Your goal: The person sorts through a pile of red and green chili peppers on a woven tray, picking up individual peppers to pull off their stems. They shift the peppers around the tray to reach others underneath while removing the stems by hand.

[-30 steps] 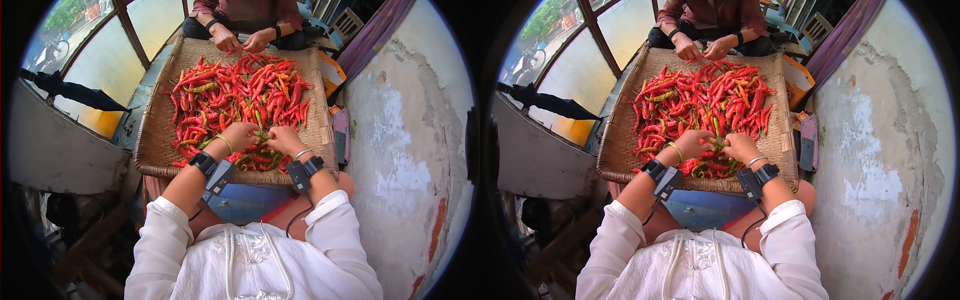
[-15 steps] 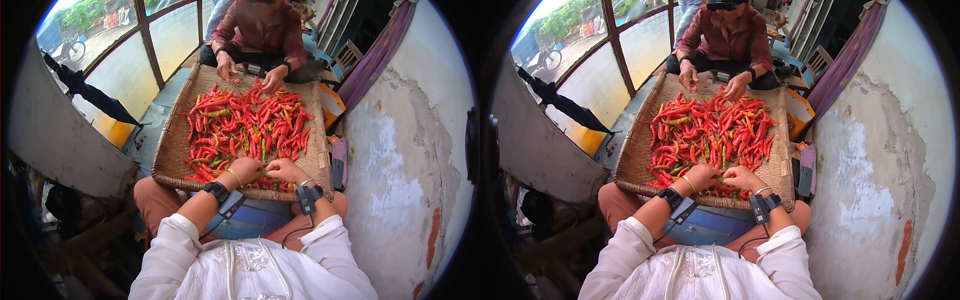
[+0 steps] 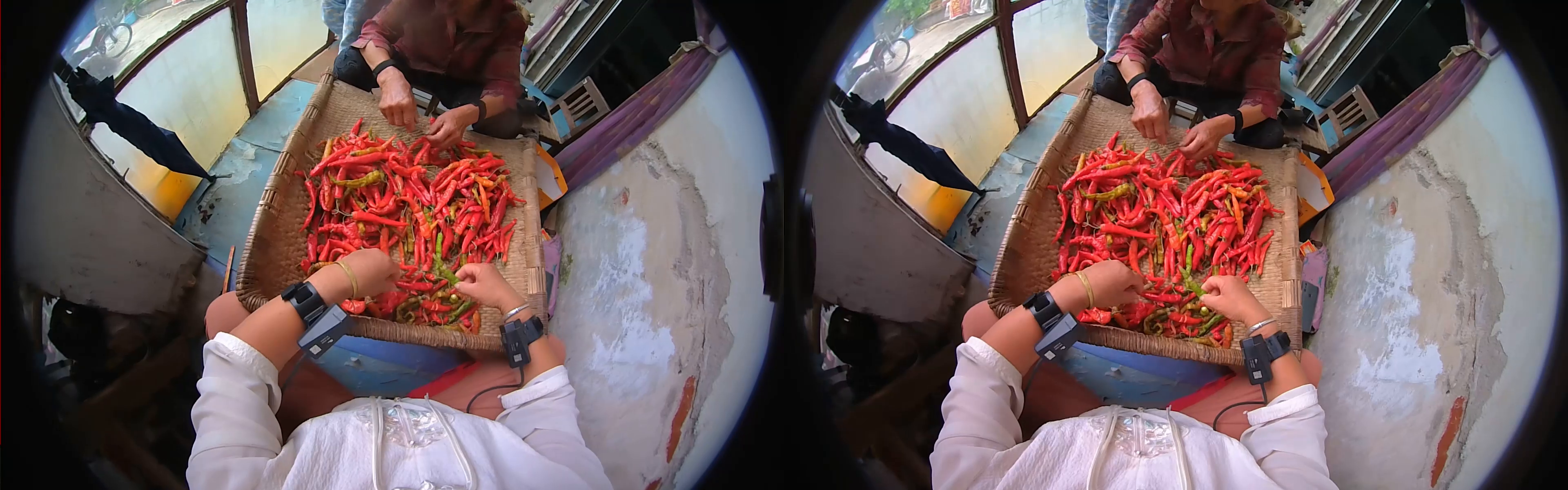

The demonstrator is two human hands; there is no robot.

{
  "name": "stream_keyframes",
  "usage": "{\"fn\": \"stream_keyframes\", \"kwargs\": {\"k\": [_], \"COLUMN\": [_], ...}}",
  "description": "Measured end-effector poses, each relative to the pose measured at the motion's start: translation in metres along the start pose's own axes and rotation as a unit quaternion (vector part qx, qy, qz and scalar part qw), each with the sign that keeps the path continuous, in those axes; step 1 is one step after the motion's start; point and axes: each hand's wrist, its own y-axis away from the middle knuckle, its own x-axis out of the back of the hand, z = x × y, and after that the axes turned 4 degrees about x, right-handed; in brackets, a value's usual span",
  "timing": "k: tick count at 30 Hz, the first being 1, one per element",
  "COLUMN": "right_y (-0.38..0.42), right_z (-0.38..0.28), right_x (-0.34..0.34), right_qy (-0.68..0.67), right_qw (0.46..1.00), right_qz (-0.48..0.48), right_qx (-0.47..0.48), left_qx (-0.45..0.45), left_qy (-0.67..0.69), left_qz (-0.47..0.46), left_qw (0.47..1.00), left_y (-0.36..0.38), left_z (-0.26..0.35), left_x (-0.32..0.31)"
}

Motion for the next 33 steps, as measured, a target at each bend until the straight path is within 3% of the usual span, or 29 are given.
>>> {"fn": "stream_keyframes", "kwargs": {"k": [4, 6, 7, 9, 11, 12, 16, 19, 22, 24, 26, 27, 28, 29, 30, 31, 33], "right_y": [-0.041, -0.067, -0.081, -0.107, -0.113, -0.123, -0.133, -0.129, -0.115, -0.097, -0.079, -0.074, -0.068, -0.060, -0.052, -0.047, -0.046], "right_z": [-0.020, -0.033, -0.034, -0.036, -0.065, -0.063, -0.073, -0.063, -0.054, -0.053, -0.054, -0.051, -0.050, -0.050, -0.051, -0.050, -0.047], "right_x": [0.028, 0.036, 0.034, 0.018, -0.005, -0.023, -0.069, -0.078, -0.067, -0.053, -0.041, -0.039, -0.038, -0.037, -0.037, -0.040, -0.049], "right_qy": [-0.209, -0.319, -0.320, -0.036, 0.001, 0.099, 0.234, 0.175, 0.172, 0.149, -0.004, -0.101, -0.101, -0.288, -0.465, -0.526, -0.549], "right_qw": [0.976, 0.926, 0.926, 0.945, 0.982, 0.967, 0.921, 0.941, 0.952, 0.947, 0.979, 0.976, 0.976, 0.948, 0.882, 0.849, 0.834], "right_qz": [0.038, 0.199, 0.197, 0.310, 0.140, 0.135, 0.199, 0.218, 0.183, 0.209, 0.178, 0.166, 0.169, 0.124, 0.076, 0.049, 0.044], "right_qx": [-0.057, -0.035, -0.038, 0.101, 0.124, 0.193, 0.237, 0.191, 0.175, 0.193, 0.098, 0.100, 0.098, 0.055, 0.010, -0.002, -0.012], "left_qx": [-0.026, -0.026, -0.042, -0.054, -0.082, -0.079, -0.031, -0.014, -0.009, -0.014, 0.010, 0.032, 0.030, 0.060, 0.090, 0.082, 0.078], "left_qy": [-0.005, -0.012, 0.011, 0.034, 0.100, 0.101, 0.074, 0.048, 0.052, 0.061, 0.082, 0.082, 0.081, 0.093, 0.103, 0.107, 0.147], "left_qz": [0.000, -0.014, -0.006, 0.003, 0.026, 0.025, -0.024, -0.040, -0.028, -0.014, -0.002, 0.011, 0.009, 0.039, 0.069, 0.091, 0.077], "left_qw": [1.000, 0.999, 0.999, 0.998, 0.991, 0.991, 0.996, 0.998, 0.998, 0.998, 0.997, 0.996, 0.996, 0.993, 0.988, 0.987, 0.983], "left_y": [-0.005, -0.005, -0.005, -0.006, -0.007, -0.006, -0.004, -0.002, -0.003, -0.004, -0.004, -0.003, -0.004, -0.005, -0.005, -0.006, -0.008], "left_z": [0.008, 0.009, 0.010, 0.011, 0.013, 0.016, 0.019, 0.019, 0.013, 0.011, 0.013, 0.017, 0.018, 0.018, 0.017, 0.014, 0.012], "left_x": [0.000, -0.005, -0.006, -0.007, -0.008, -0.006, -0.001, 0.003, -0.004, -0.006, -0.004, 0.002, 0.003, 0.003, 0.003, 0.002, -0.002]}}
